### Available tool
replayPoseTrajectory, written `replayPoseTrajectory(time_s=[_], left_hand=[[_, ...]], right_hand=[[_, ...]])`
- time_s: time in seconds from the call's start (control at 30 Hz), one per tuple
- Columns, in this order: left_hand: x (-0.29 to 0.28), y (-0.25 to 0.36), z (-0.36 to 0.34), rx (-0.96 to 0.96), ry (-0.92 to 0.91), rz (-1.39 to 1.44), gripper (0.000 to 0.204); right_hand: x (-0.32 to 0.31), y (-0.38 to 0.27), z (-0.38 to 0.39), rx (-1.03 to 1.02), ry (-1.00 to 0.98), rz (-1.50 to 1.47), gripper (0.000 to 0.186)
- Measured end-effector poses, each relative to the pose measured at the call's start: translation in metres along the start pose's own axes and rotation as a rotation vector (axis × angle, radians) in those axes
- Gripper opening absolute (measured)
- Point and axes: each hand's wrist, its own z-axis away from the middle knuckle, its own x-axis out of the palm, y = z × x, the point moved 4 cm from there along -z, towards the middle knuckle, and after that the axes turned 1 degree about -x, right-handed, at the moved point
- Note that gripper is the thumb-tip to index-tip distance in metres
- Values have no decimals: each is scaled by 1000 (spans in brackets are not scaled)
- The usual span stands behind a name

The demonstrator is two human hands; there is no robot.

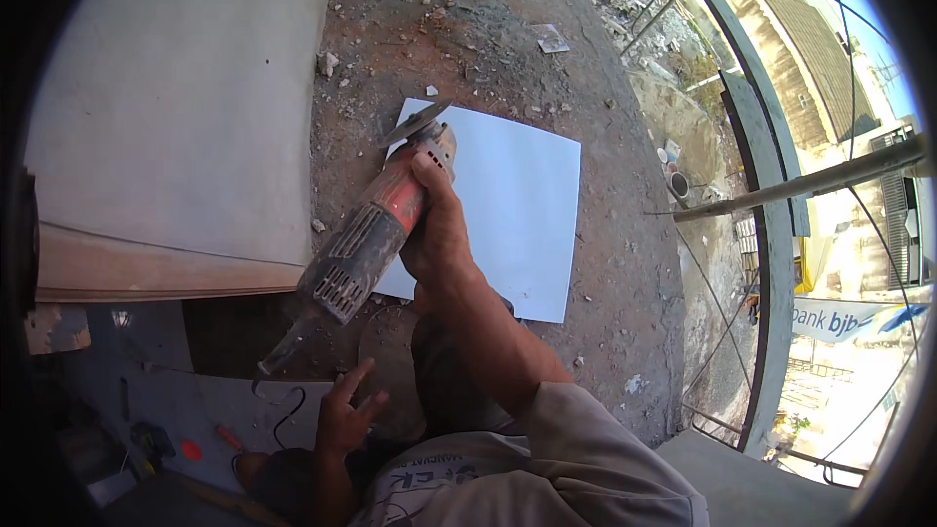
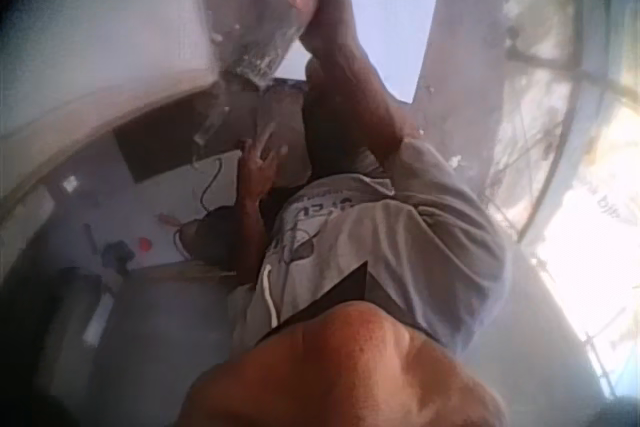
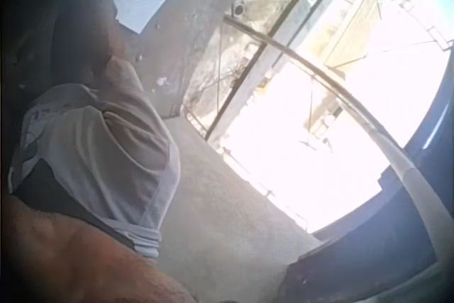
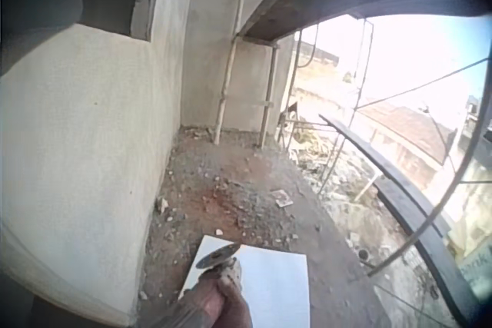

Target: The person picks up a tile and lays it on the ground, plugs an angle grinder into an extension strip, and cuts the tile with the grinder.

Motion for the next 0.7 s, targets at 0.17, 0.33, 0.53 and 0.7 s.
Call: replayPoseTrajectory(time_s=[0.17, 0.33, 0.53, 0.7], left_hand=[[10, -35, 11, -191, -16, -130, 40], [-8, -43, -21, -261, 99, -104, 32], [-38, -59, -53, -228, 363, 187, 22], [-18, -113, -77, -384, 326, -116, 27]], right_hand=[[-61, -101, -63, -233, -212, -231, 61], [-188, -121, -102, -289, 189, 1, 58], [-355, -130, -46, -108, 460, -136, 66], [-446, -164, -3, -138, 441, -119, 61]])
